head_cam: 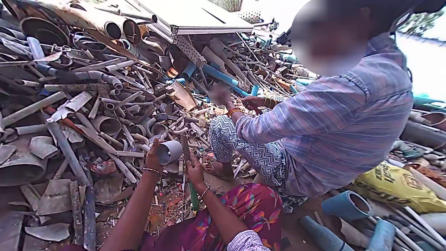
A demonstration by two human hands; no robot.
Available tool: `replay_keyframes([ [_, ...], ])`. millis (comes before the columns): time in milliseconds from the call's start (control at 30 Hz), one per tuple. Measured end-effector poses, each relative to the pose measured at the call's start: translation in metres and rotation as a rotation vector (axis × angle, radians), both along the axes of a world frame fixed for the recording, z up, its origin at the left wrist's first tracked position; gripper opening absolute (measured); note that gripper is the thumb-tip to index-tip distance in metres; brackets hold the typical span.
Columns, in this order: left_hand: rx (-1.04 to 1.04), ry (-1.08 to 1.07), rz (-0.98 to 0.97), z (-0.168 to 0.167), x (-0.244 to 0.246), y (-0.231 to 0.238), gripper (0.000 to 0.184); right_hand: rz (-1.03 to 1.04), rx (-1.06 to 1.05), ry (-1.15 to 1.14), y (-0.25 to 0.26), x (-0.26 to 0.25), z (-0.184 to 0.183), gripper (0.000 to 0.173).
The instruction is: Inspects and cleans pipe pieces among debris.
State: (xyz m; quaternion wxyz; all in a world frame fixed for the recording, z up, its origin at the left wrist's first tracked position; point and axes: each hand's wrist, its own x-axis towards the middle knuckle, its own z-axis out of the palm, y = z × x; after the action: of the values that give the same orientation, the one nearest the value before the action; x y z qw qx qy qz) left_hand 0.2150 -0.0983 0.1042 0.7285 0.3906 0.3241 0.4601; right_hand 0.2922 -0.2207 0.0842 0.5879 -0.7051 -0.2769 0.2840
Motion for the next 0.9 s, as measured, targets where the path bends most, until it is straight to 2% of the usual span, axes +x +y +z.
replay_keyframes([
  [100,-0.032,-0.020,0.018,0.0000,0.0010,-0.0001,0.039,0.007,0.033,-0.027,0.0009,0.0013,-0.0056,0.046],
  [667,-0.043,-0.107,0.038,0.0015,0.0005,-0.0002,0.067,0.018,0.014,-0.024,0.0012,-0.0001,-0.0020,0.047],
  [900,-0.080,-0.094,0.053,-0.0007,0.0019,0.0013,0.070,0.022,0.026,-0.002,0.0003,0.0002,-0.0024,0.047],
])
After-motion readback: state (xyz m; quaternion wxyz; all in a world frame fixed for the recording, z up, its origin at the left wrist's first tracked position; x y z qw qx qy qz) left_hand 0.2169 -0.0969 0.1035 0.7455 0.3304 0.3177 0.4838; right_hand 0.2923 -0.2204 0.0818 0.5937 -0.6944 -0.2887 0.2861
